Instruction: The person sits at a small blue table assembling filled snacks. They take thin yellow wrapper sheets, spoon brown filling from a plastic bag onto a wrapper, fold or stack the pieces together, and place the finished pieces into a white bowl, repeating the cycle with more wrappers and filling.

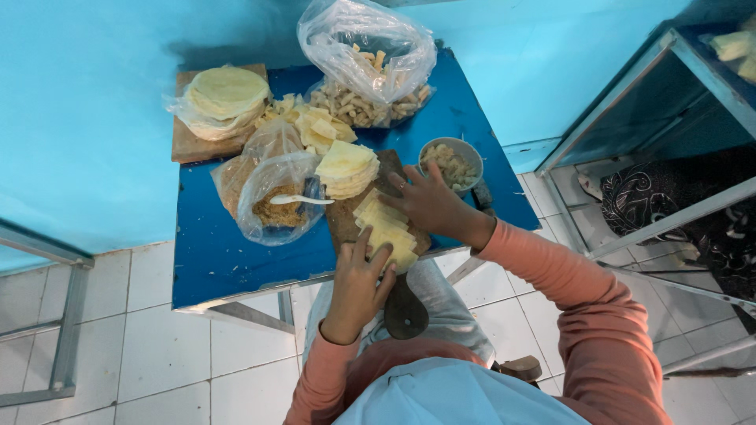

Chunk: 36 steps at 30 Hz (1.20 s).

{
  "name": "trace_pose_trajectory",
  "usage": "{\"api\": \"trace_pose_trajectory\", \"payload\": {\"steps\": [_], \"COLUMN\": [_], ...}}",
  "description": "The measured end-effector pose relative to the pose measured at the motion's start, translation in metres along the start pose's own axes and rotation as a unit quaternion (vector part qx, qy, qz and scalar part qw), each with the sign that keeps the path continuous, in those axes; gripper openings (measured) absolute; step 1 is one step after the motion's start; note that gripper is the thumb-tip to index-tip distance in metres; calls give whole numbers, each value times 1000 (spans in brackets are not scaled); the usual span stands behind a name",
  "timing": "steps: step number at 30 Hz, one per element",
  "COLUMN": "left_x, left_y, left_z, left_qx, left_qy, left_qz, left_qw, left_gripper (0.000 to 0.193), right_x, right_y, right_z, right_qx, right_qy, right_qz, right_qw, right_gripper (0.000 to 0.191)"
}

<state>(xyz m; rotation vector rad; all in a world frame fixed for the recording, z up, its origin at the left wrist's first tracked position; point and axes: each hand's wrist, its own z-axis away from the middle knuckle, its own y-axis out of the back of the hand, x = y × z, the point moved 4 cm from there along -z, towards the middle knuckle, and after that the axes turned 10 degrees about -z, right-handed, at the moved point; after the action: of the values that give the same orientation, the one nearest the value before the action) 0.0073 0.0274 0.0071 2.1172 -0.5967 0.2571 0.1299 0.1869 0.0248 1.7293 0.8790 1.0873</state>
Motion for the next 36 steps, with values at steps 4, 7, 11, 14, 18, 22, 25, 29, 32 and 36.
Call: {"api": "trace_pose_trajectory", "payload": {"steps": [4, 7, 11, 14, 18, 22, 25, 29, 32, 36], "left_x": [0, -1, -1, -1, -1, 0, 0, -1, -1, 0], "left_y": [-1, 0, -1, -1, 0, 0, 1, 0, -1, 1], "left_z": [0, 0, 0, 1, 3, 4, 6, 7, 8, 7], "left_qx": [2, 1, 4, 3, 4, -2, 0, -3, -3, 8], "left_qy": [0, -1, 3, -1, -3, 1, 4, 6, 8, 1], "left_qz": [-2, 1, 6, 6, 10, 17, 18, 15, 12, 14], "left_qw": [1000, 1000, 1000, 1000, 1000, 1000, 1000, 1000, 1000, 1000], "left_gripper": [31, 31, 29, 26, 25, 24, 22, 21, 22, 17], "right_x": [2, 5, 0, -2, 5, 3, -12, -19, -17, -10], "right_y": [-1, 6, 11, 14, 15, 14, 12, 15, 20, 22], "right_z": [1, 1, 5, 10, 17, 16, 16, 14, 13, 13], "right_qx": [8, 47, 10, 14, 47, 64, 11, -45, -39, 0], "right_qy": [4, -15, -10, -12, -33, -20, 0, -25, -23, -26], "right_qz": [73, 67, -106, -121, -84, -144, -149, -128, -100, -39], "right_qw": [997, 996, 994, 993, 995, 987, 989, 990, 994, 999], "right_gripper": [43, 52, 61, 55, 43, 56, 61, 86, 82, 61]}}
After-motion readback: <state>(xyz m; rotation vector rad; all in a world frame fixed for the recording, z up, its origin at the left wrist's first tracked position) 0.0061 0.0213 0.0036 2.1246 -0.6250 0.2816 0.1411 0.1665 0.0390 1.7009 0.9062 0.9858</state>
